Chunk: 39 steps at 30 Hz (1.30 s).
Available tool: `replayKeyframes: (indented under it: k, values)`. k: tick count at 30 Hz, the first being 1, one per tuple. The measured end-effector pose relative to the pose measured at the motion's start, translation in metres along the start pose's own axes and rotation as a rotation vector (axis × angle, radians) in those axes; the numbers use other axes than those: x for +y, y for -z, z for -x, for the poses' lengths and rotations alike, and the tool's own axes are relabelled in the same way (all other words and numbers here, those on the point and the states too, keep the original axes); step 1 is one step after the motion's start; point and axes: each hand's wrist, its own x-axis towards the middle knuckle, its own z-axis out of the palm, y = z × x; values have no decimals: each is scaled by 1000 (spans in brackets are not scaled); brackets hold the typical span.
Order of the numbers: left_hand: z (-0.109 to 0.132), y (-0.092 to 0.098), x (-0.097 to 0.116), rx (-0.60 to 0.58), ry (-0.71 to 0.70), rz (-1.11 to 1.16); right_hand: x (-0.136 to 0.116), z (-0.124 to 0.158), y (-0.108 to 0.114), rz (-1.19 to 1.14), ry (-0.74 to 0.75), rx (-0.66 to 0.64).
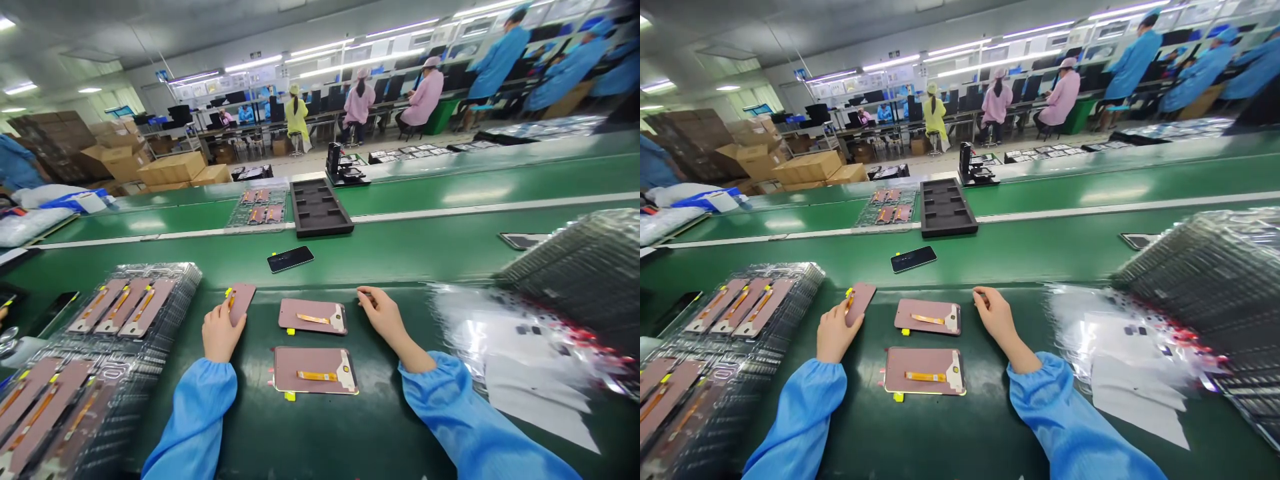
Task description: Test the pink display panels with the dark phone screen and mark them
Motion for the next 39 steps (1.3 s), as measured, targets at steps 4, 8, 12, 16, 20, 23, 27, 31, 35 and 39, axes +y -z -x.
replayKeyframes:
  k: [4, 8, 12, 16, 20, 23, 27, 31, 35, 39]
  values:
    - [-3, 1, 0, -41, 59, 19, -1, 0, 0, -1, 6, -4]
    - [-15, 4, -3, -143, 154, 42, -1, 0, -1, 6, 7, -11]
    - [-27, 10, -4, -235, 182, 53, 0, 0, -1, 16, 5, -18]
    - [-33, 16, 0, -300, 162, 63, 1, 2, 0, 31, -6, -33]
    - [-37, 20, 2, -359, 190, 79, -1, 2, 1, 53, -21, -45]
    - [-36, 22, 5, -373, 242, 106, -2, 4, 3, 67, -24, -60]
    - [-28, 24, 13, -344, 310, 170, 5, 5, 8, 112, -68, -100]
    - [-20, 21, 23, -301, 353, 290, 15, 2, 10, 138, -136, -153]
    - [-18, 17, 15, -348, 379, 515, 15, 1, 11, 107, -116, -143]
    - [-18, 22, 0, -396, 350, 863, 8, 0, 11, 96, -120, -120]
